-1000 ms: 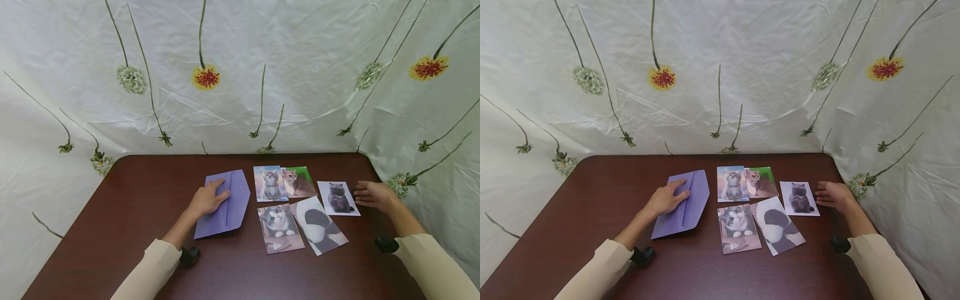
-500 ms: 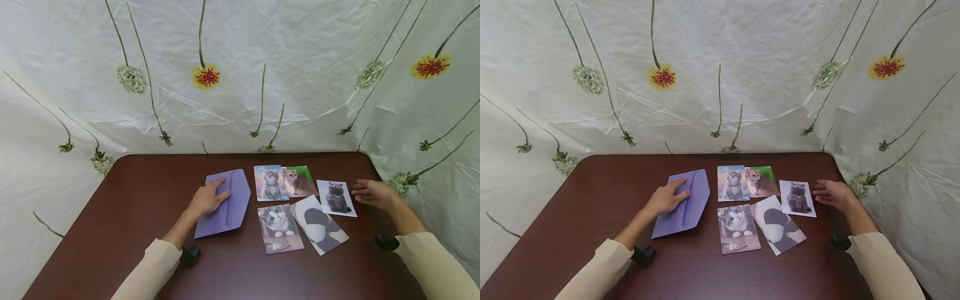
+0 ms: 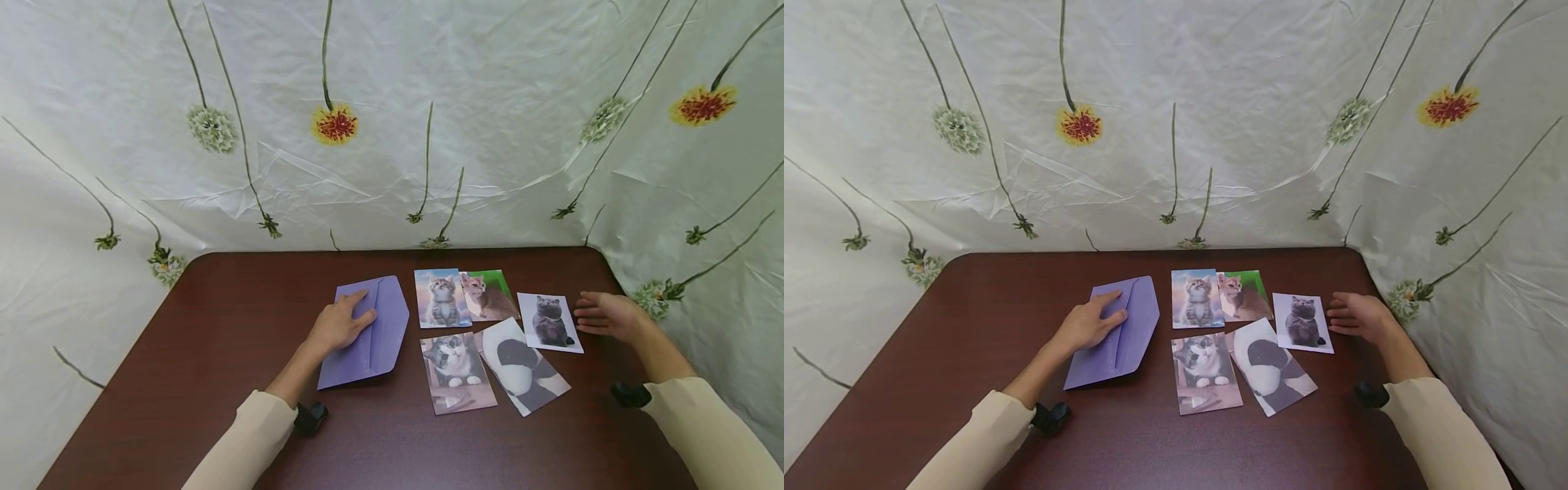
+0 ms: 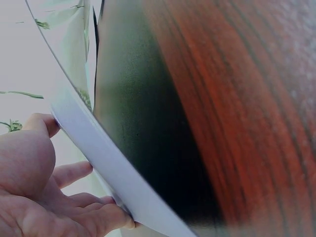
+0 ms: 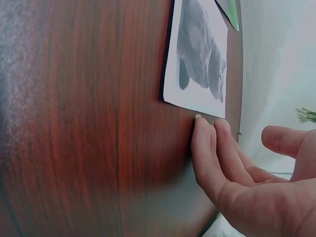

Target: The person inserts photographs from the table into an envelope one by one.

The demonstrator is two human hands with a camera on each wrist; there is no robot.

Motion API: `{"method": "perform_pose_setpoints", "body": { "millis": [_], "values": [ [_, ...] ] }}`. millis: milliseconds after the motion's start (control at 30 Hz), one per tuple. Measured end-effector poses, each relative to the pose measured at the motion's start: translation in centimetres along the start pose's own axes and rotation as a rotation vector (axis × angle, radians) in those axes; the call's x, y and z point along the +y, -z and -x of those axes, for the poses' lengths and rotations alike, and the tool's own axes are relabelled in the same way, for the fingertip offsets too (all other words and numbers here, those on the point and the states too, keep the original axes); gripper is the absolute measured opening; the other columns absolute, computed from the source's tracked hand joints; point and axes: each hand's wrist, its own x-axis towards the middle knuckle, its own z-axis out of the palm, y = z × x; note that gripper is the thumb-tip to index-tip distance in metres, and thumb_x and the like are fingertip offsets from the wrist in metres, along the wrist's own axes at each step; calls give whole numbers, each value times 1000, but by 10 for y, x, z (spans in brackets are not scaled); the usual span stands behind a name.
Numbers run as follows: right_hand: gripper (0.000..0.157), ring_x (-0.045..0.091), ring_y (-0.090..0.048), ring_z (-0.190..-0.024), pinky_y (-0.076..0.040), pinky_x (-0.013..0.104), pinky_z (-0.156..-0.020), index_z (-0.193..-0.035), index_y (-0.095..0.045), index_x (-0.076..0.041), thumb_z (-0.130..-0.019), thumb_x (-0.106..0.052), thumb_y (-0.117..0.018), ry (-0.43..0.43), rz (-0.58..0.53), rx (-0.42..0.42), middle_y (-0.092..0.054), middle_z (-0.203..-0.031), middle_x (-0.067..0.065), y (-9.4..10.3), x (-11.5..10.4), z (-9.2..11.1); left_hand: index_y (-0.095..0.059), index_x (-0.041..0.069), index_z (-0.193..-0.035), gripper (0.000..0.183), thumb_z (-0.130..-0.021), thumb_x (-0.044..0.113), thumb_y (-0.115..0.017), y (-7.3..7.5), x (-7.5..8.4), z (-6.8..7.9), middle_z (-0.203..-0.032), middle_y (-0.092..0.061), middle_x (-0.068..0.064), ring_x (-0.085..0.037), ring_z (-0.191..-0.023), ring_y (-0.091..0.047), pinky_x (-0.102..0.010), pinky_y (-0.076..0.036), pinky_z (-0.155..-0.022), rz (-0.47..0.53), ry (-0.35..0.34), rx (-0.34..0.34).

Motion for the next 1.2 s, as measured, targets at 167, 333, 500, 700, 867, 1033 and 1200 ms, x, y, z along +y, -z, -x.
{"method": "perform_pose_setpoints", "body": {
  "millis": [167, 333, 500, 700, 867, 1033, 1200],
  "values": [
    [70, 10, -62, -93, -58, 33, -89, -151, -15, 20, -109, -34, -28, -20, 21, 2, -53, -127, 20, -1, -3, 0, -50, 6, -150, 58, -100, 36, -57, 0, 1, 0, -144, -50, -36, -55, -128, -53, -60, -44, -105, 0, 6, -2],
    [71, 11, -62, -95, -58, 34, -91, -153, -12, 20, -109, -34, -27, -15, 26, -2, -47, -137, 27, -4, -4, 1, -50, 6, -150, 58, -100, 35, -57, 0, 0, 0, -144, -50, -35, -55, -128, -53, -59, -44, -105, 0, 5, -2],
    [72, 11, -62, -96, -58, 34, -91, -153, -10, 20, -109, -35, -27, -19, 23, 1, -41, -143, 32, -5, -5, 1, -50, 6, -150, 58, -101, 35, -57, 0, 0, 0, -144, -50, -35, -54, -129, -52, -59, -43, -106, 4, 1, 0],
    [72, 11, -60, -96, -58, 34, -91, -153, -9, 20, -109, -34, -28, -30, 3, -10, -39, -143, 31, -3, -6, 1, -50, 6, -150, 57, -101, 35, -57, 1, 0, 0, -145, -50, -34, -54, -129, -52, -60, -44, -105, 6, 3, -4],
    [72, 10, -60, -94, -58, 32, -89, -155, -4, 17, -109, -32, -28, -33, -41, -17, -26, -153, 37, -3, -6, 0, -49, 6, -150, 57, -101, 35, -57, 1, 0, 1, -145, -50, -34, -54, -129, -52, -60, -44, -105, 2, 3, -8],
    [71, 6, -60, -89, -58, 30, -88, -156, -1, 15, -109, -32, -28, -30, -64, -33, -12, -160, 37, -3, -6, 0, -49, 6, -150, 57, -101, 35, -56, 0, 0, 0, -145, -50, -34, -54, -128, -53, -60, -44, -104, -2, 1, -11],
    [70, 4, -61, -92, -57, 29, -90, -155, -4, 16, -110, -33, -25, -10, -10, -69, -23, -156, 38, -2, -7, -1, -49, 6, -150, 57, -101, 35, -56, 0, 0, 0, -144, -50, -34, -54, -128, -53, -59, -44, -105, -2, -1, -10]
  ]
}}
